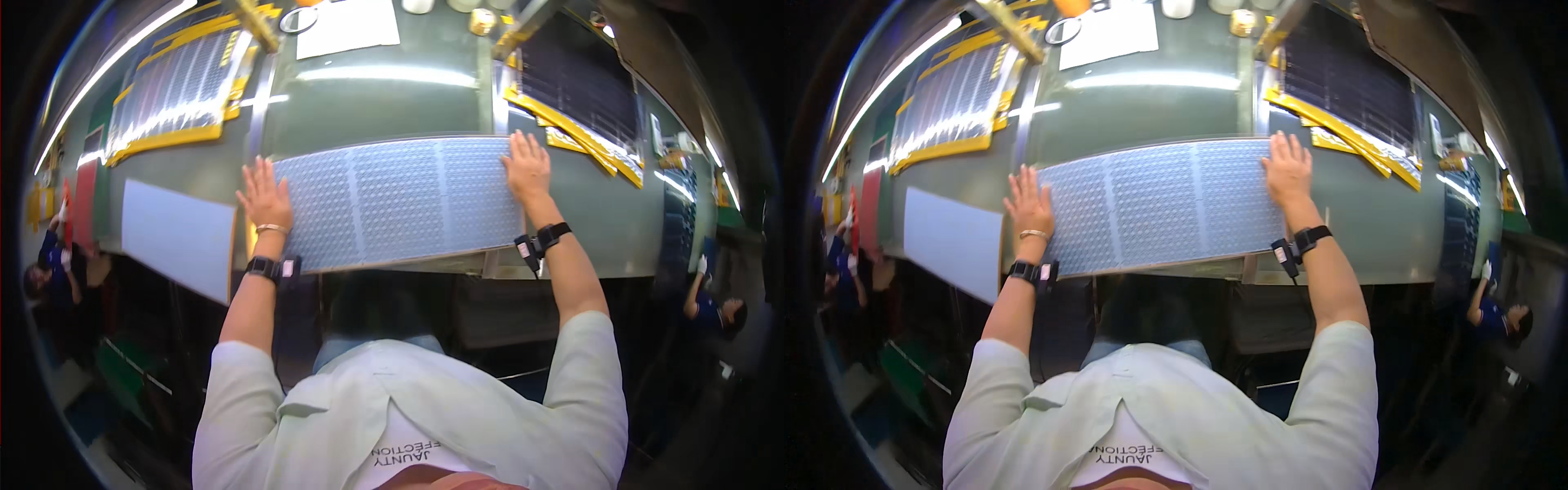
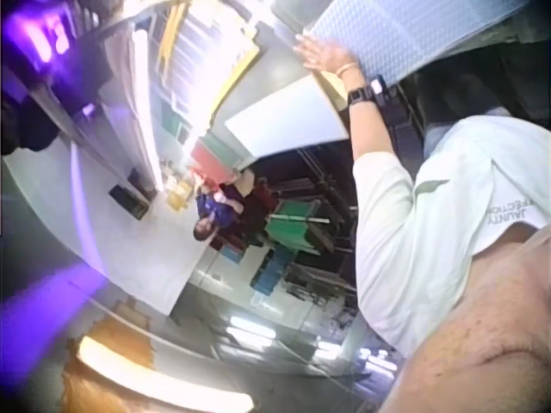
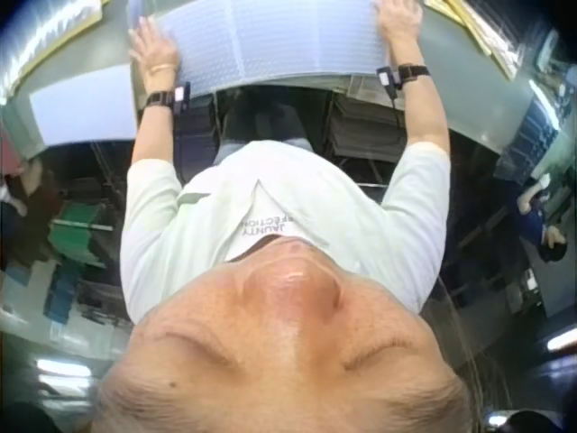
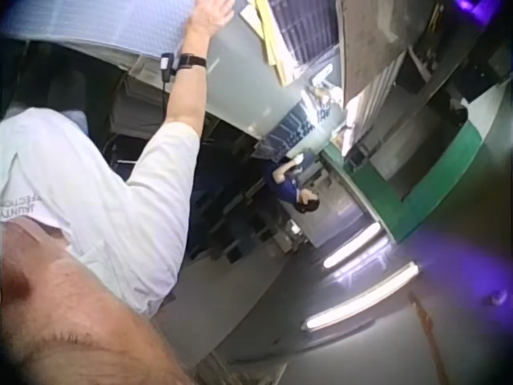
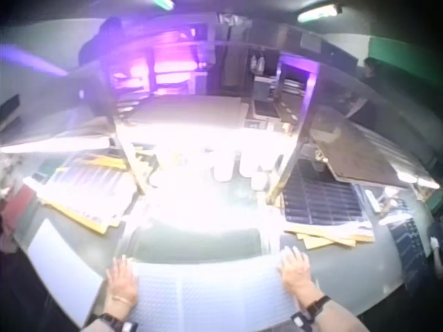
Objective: Inspecting and assembling flat electronic panel components at an industrial workstation.
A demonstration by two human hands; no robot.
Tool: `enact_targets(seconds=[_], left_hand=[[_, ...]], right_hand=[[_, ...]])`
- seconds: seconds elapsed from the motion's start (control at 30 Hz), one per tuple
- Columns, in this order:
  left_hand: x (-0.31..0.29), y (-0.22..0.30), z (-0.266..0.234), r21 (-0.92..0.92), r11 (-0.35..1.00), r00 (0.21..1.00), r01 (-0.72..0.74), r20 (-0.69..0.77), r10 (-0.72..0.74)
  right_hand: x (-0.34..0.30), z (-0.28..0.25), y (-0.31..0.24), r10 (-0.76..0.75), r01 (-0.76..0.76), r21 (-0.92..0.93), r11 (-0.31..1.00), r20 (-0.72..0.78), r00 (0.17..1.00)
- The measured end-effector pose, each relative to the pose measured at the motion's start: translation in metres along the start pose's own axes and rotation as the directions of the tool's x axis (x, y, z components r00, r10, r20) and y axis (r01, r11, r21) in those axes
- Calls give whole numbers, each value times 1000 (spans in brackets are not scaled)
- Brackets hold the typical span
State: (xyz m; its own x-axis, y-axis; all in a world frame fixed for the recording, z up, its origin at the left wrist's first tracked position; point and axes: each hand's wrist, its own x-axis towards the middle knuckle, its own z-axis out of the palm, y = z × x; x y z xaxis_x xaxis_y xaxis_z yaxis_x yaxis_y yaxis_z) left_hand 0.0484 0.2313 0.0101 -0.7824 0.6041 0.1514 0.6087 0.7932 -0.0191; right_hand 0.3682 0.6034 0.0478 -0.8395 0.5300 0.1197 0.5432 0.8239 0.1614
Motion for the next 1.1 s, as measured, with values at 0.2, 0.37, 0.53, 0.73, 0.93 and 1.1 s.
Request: enact_targets(seconds=[0.2, 0.37, 0.53, 0.73, 0.93, 1.1], left_hand=[[-81, -10, -37, -97, 987, 977, 126, -161, -141], [-161, -15, -43, -354, 658, 741, 665, 201, -640], [-169, -27, -17, -747, 108, 684, 656, 528, -503], [-161, -16, -39, -790, -140, 662, 597, 584, -469], [-128, -82, -115, -896, 222, 852, 385, 252, -460], [-173, -196, -46, -762, -371, 262, 531, 564, -783]], right_hand=[[-109, -22, -19, 33, -71, 219, 973, 174, 984], [-173, -39, -38, 135, -168, 217, 962, 158, 978], [-149, -70, -91, -127, 79, 320, 944, 131, 983], [-126, -80, -190, -383, 314, 487, 815, 47, 923], [-54, -162, -140, -393, 409, 469, 783, -137, 909], [48, -236, -107, -357, 5, 745, 667, 314, 880]])
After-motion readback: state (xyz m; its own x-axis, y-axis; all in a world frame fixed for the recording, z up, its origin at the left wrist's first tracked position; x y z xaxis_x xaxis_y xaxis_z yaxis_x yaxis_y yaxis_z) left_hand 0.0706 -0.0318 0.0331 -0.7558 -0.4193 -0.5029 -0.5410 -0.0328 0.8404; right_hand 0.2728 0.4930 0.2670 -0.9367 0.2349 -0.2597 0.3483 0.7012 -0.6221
